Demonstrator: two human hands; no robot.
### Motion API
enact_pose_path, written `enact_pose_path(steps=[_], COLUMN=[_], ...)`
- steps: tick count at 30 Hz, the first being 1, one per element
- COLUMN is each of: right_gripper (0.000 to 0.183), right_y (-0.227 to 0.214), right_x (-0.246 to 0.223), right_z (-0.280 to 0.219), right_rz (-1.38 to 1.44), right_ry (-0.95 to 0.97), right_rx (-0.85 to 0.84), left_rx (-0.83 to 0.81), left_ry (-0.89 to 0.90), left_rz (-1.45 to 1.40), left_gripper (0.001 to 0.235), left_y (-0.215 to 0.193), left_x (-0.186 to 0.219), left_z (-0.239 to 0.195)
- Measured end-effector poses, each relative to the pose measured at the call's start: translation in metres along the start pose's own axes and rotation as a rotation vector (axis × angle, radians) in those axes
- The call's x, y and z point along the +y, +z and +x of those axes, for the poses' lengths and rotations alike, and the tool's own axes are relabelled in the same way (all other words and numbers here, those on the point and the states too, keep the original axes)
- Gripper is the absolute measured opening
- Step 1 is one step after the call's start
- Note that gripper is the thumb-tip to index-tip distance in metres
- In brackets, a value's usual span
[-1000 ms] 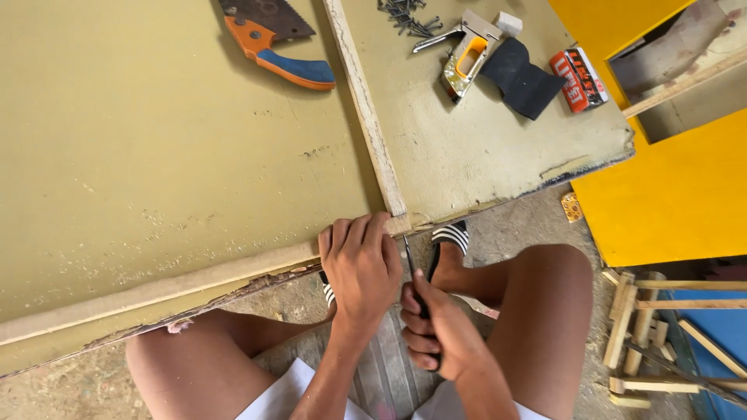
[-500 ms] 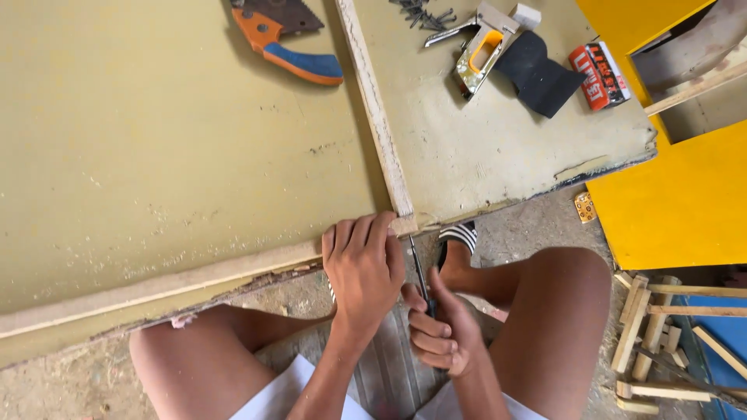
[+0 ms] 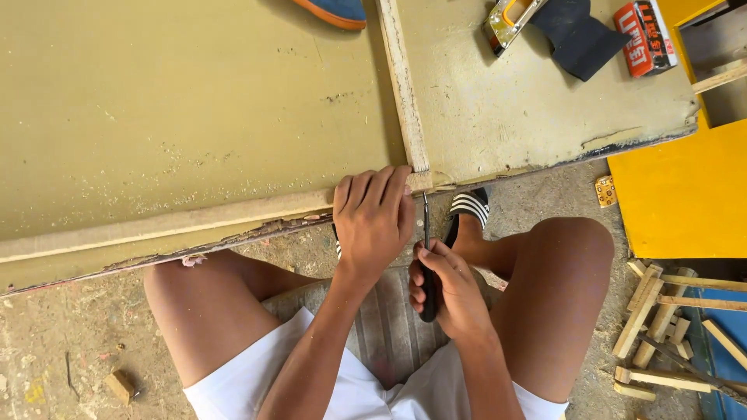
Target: Using a screwdriver to pry and adjust a thin wooden strip on a larger frame on a workbench.
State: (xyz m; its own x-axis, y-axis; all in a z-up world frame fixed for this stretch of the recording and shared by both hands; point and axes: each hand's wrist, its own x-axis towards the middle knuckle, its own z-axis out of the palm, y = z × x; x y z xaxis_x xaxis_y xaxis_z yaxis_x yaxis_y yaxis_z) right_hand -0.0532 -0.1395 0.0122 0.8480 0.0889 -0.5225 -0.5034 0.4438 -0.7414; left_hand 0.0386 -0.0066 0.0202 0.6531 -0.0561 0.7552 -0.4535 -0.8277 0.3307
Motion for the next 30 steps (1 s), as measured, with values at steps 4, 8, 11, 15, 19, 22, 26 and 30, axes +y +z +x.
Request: enact_pose_path(steps=[4, 8, 11, 15, 19, 22, 26, 30], right_gripper=[0.012, 0.012, 0.015, 0.018, 0.017, 0.020, 0.021, 0.021], right_y=[0.000, -0.007, -0.001, 0.007, 0.009, 0.007, 0.007, 0.007], right_x=[0.010, 0.022, 0.020, 0.022, 0.026, 0.026, 0.028, 0.029], right_z=[-0.002, 0.001, 0.001, 0.007, 0.010, 0.010, 0.010, 0.010], right_rz=[-0.101, -0.166, -0.231, -0.304, -0.308, -0.361, -0.398, -0.417], right_ry=[-0.067, -0.085, -0.099, -0.142, -0.094, -0.081, -0.090, -0.109], right_rx=[0.069, 0.220, 0.239, 0.163, 0.211, 0.208, 0.203, 0.183], left_rx=[-0.014, -0.047, -0.061, -0.129, -0.147, -0.174, -0.185, -0.184], left_ry=[0.012, 0.006, 0.007, 0.026, 0.024, 0.015, 0.002, -0.004], left_rz=[-0.011, -0.037, -0.049, -0.079, -0.087, -0.098, -0.108, -0.090], left_gripper=[0.020, 0.023, 0.024, 0.033, 0.037, 0.044, 0.045, 0.043], left_y=[-0.007, -0.009, -0.011, -0.015, -0.016, -0.019, -0.018, -0.018], left_x=[0.000, 0.000, 0.001, -0.003, -0.004, -0.003, -0.005, -0.004], left_z=[0.002, 0.003, 0.001, 0.001, 0.001, 0.003, 0.002, 0.002])
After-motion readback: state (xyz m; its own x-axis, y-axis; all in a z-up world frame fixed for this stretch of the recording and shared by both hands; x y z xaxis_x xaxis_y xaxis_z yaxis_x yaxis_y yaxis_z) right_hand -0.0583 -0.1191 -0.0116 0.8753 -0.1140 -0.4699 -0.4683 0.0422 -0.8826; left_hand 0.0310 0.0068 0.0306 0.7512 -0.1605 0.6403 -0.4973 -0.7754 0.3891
